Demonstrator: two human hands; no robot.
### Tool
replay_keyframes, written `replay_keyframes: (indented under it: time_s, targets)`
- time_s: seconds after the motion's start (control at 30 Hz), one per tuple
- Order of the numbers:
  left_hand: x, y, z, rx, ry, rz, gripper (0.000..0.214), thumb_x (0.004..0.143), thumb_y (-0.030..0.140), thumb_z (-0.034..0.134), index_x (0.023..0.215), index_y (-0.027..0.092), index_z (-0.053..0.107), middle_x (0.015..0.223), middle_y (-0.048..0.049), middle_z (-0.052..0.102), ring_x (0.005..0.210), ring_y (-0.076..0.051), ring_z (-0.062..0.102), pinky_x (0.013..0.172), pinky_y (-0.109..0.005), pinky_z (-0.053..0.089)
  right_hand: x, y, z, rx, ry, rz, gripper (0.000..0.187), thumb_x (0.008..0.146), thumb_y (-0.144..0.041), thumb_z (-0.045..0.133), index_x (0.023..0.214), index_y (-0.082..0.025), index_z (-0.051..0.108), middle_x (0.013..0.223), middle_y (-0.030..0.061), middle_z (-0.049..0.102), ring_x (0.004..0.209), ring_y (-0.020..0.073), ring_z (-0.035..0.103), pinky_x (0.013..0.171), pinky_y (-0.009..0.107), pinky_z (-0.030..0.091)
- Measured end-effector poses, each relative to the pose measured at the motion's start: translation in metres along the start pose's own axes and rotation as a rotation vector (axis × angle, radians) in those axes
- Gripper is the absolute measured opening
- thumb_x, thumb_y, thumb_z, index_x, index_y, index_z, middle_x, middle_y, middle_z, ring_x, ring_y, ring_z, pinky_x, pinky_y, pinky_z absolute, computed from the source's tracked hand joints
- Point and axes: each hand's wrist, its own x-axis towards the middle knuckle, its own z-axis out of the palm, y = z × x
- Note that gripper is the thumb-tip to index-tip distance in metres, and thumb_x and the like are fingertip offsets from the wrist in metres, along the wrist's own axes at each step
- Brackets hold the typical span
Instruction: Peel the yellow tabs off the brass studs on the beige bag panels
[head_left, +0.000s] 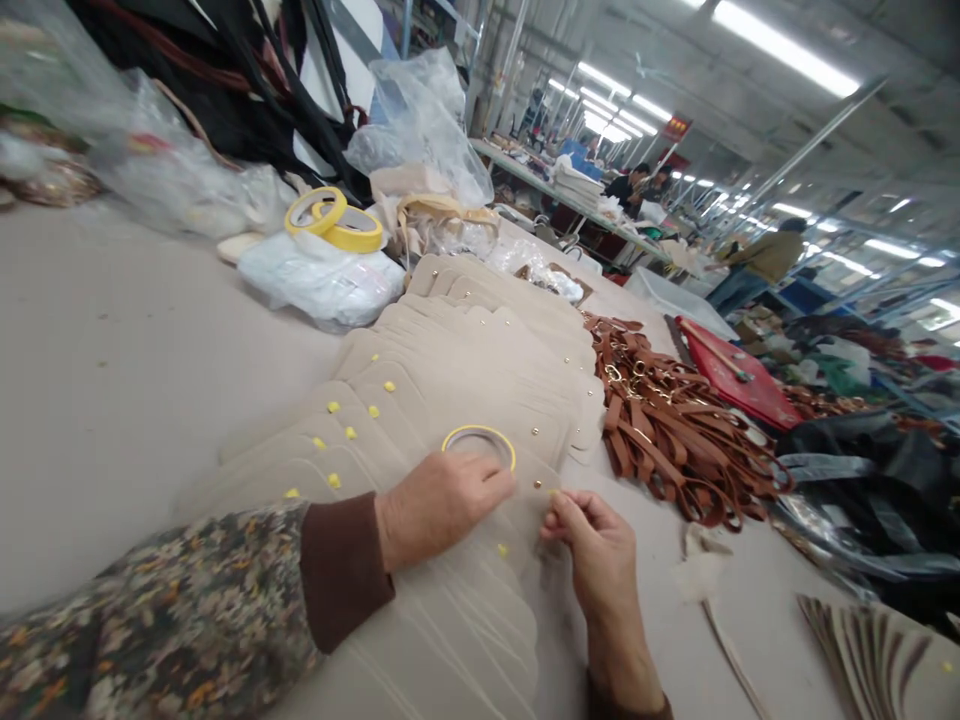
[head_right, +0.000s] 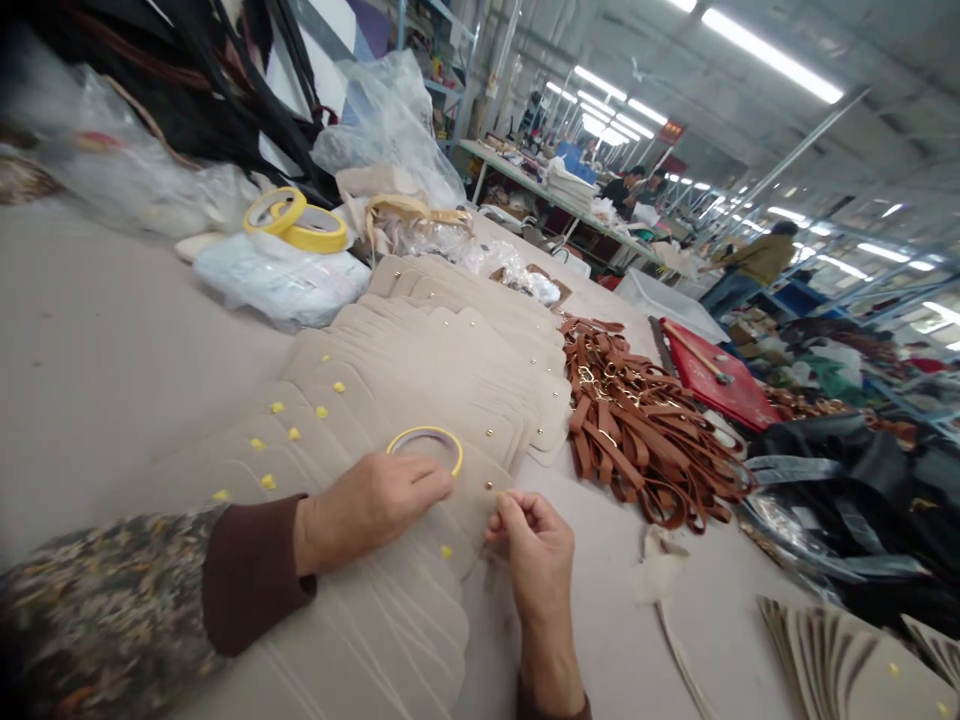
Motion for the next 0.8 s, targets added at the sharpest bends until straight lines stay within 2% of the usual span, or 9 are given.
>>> replay_keyframes:
  time_s: [0.1, 0.17, 0.4, 0.57, 0.7, 0.8]
  targets:
    - [0.002, -0.008, 0.005, 0.043, -0.148, -0.07, 0.011, 0.094, 0.013, 0.045, 0.088, 0.017, 0.053, 0.084, -0.0032, 0.059, 0.077, -0.018, 0.053, 0.062, -0.027, 0.042, 0.004, 0.004, -0.005, -0.126, -0.014, -0.034, 0.034, 0.07, -0.046, 0.074, 0.08, -0.013, 0.068, 0.062, 0.0015, 0.065, 0.053, 0.0136, 0.061, 0.054, 0.026, 0.054]
    - [0.003, -0.009, 0.007, 0.041, -0.199, -0.077, 0.008, 0.093, 0.013, 0.048, 0.088, 0.017, 0.053, 0.087, -0.0038, 0.059, 0.08, -0.019, 0.053, 0.063, -0.028, 0.044, 0.003, 0.005, -0.003, -0.215, -0.019, -0.102, 0.035, 0.073, -0.047, 0.07, 0.081, -0.013, 0.069, 0.062, 0.0021, 0.065, 0.054, 0.0144, 0.061, 0.055, 0.027, 0.053]
    - [0.004, -0.005, 0.007, 0.029, -0.218, -0.099, 0.009, 0.093, 0.012, 0.047, 0.087, 0.017, 0.052, 0.087, -0.0047, 0.057, 0.08, -0.02, 0.052, 0.064, -0.03, 0.045, 0.004, 0.009, 0.006, -0.609, 0.023, -0.353, 0.026, 0.082, -0.041, 0.058, 0.08, -0.017, 0.069, 0.063, 0.0022, 0.068, 0.055, 0.0147, 0.062, 0.057, 0.024, 0.048]
    - [0.005, -0.003, 0.003, 0.017, -0.256, -0.121, 0.011, 0.092, 0.01, 0.047, 0.086, 0.017, 0.053, 0.087, -0.005, 0.057, 0.079, -0.021, 0.053, 0.062, -0.03, 0.045, 0.006, 0.01, 0.011, -0.768, 0.06, -0.503, 0.023, 0.084, -0.036, 0.054, 0.079, -0.019, 0.069, 0.072, 0.0039, 0.072, 0.059, 0.0153, 0.064, 0.063, 0.025, 0.047]
    - [0.004, -0.003, 0.002, 0.005, -0.25, -0.124, 0.012, 0.092, 0.008, 0.046, 0.086, 0.016, 0.053, 0.087, -0.0055, 0.057, 0.08, -0.02, 0.052, 0.061, -0.03, 0.045, 0.007, 0.009, 0.014, -0.769, 0.097, -0.452, 0.027, 0.084, -0.042, 0.055, 0.084, -0.019, 0.068, 0.07, 0.0053, 0.072, 0.056, 0.0166, 0.063, 0.061, 0.028, 0.049]
    - [0.003, -0.004, 0.002, 0.009, -0.254, -0.133, 0.011, 0.091, 0.008, 0.047, 0.087, 0.016, 0.054, 0.089, -0.0054, 0.057, 0.08, -0.02, 0.052, 0.062, -0.03, 0.045, 0.008, 0.009, 0.012, -0.588, 0.105, -0.274, 0.039, 0.078, -0.047, 0.064, 0.101, -0.016, 0.062, 0.065, 0.0034, 0.07, 0.053, 0.0175, 0.064, 0.055, 0.028, 0.051]
